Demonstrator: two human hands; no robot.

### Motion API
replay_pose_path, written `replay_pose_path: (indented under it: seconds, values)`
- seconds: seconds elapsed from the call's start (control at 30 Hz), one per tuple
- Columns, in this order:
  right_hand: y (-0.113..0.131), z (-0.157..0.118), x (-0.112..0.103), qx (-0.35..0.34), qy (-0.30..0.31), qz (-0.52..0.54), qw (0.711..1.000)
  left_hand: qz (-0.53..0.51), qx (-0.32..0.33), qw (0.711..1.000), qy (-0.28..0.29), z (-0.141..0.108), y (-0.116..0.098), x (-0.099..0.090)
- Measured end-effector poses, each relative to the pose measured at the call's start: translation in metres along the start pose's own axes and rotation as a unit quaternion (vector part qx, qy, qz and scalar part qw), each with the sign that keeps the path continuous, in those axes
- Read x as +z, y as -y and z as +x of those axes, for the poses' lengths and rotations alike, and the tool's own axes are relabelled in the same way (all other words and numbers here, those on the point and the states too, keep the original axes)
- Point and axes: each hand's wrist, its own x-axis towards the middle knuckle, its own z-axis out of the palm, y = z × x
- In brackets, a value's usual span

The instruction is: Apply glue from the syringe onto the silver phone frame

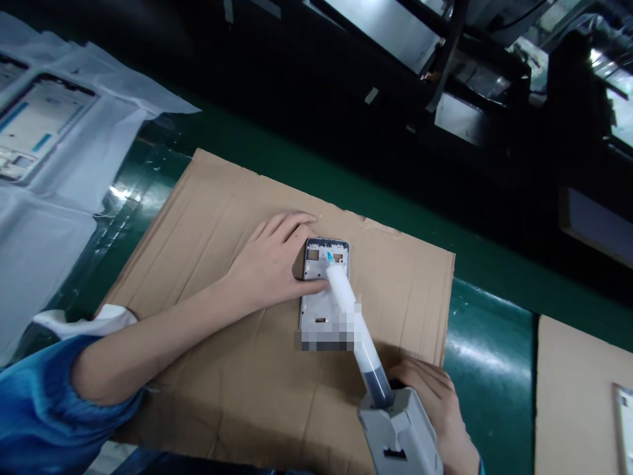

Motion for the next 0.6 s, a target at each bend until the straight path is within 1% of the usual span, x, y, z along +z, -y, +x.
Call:
replay_pose_path:
  seconds: [0.07,0.1,0.23,0.43,0.6]
  values:
    - [0.0048,0.0050,0.0012,-0.044,0.005,-0.026,0.999,0.005,0.002,1.000,-0.003,-0.0003,-0.0013,-0.0006]
    - [0.0057,0.0063,0.0021,-0.052,0.009,-0.035,0.998,0.007,0.002,1.000,-0.005,-0.0004,-0.0019,-0.0009]
    - [0.0037,0.0068,0.0063,-0.037,0.014,-0.035,0.999,0.008,0.003,1.000,-0.002,-0.0003,-0.0026,-0.0006]
    - [0.0049,0.0092,0.0087,-0.029,0.004,-0.038,0.999,0.016,0.009,1.000,0.002,0.0003,-0.0019,-0.0004]
    - [0.0089,0.0128,0.0081,-0.091,0.008,-0.072,0.993,0.021,0.014,1.000,0.002,-0.0007,-0.0025,-0.0023]
